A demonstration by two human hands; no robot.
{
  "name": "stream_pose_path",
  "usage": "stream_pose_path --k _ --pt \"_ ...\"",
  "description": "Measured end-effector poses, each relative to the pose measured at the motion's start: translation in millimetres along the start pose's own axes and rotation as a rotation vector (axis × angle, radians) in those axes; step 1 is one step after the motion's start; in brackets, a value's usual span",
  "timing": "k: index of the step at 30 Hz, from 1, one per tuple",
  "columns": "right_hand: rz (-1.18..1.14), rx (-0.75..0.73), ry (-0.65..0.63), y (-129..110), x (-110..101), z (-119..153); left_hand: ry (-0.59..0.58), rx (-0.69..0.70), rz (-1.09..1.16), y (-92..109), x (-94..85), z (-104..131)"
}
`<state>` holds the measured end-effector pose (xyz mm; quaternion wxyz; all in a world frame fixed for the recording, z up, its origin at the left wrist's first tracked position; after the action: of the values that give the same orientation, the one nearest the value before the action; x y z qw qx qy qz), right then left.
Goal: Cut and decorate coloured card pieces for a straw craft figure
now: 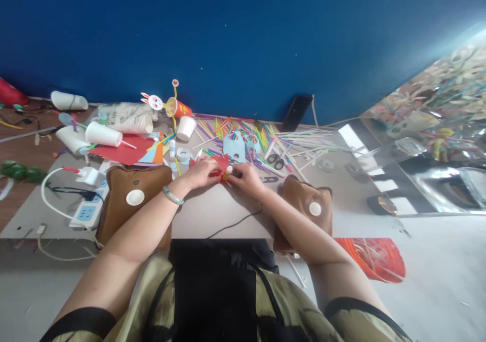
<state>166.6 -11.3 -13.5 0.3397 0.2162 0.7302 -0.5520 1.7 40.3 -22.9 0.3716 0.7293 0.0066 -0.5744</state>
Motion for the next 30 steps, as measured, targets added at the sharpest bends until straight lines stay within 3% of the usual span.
stream_pose_path --k 7,13,24,30 --pt "-0.002 -0.030 0.025 4.2 4.8 1.5 0.148 0.019 0.159 0.1 7.7 -6.1" --pt "-0.077 0.003 0.071 6.8 7.2 5.3 0.219 0.009 0.453 -3.6 10.8 -3.6" --pt "-0.072 0.037 0.034 5.9 11.2 9.3 0.210 0.047 0.404 9.0 4.2 -4.6" --pt "0.058 -0.014 0.011 3.2 -11.4 20.0 0.181 0.042 0.361 11.1 2.1 -3.4"
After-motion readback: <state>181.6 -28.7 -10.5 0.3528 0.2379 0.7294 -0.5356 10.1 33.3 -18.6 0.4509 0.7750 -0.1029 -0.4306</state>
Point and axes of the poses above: each hand's wrist, its own z-axis away from the middle knuckle, its own x-axis out of the palm, y = z × x, the point moved 4 cm from there along -z, towards the middle knuckle, and after that the axes turned 5 degrees about -y, right-handed, at the moved point
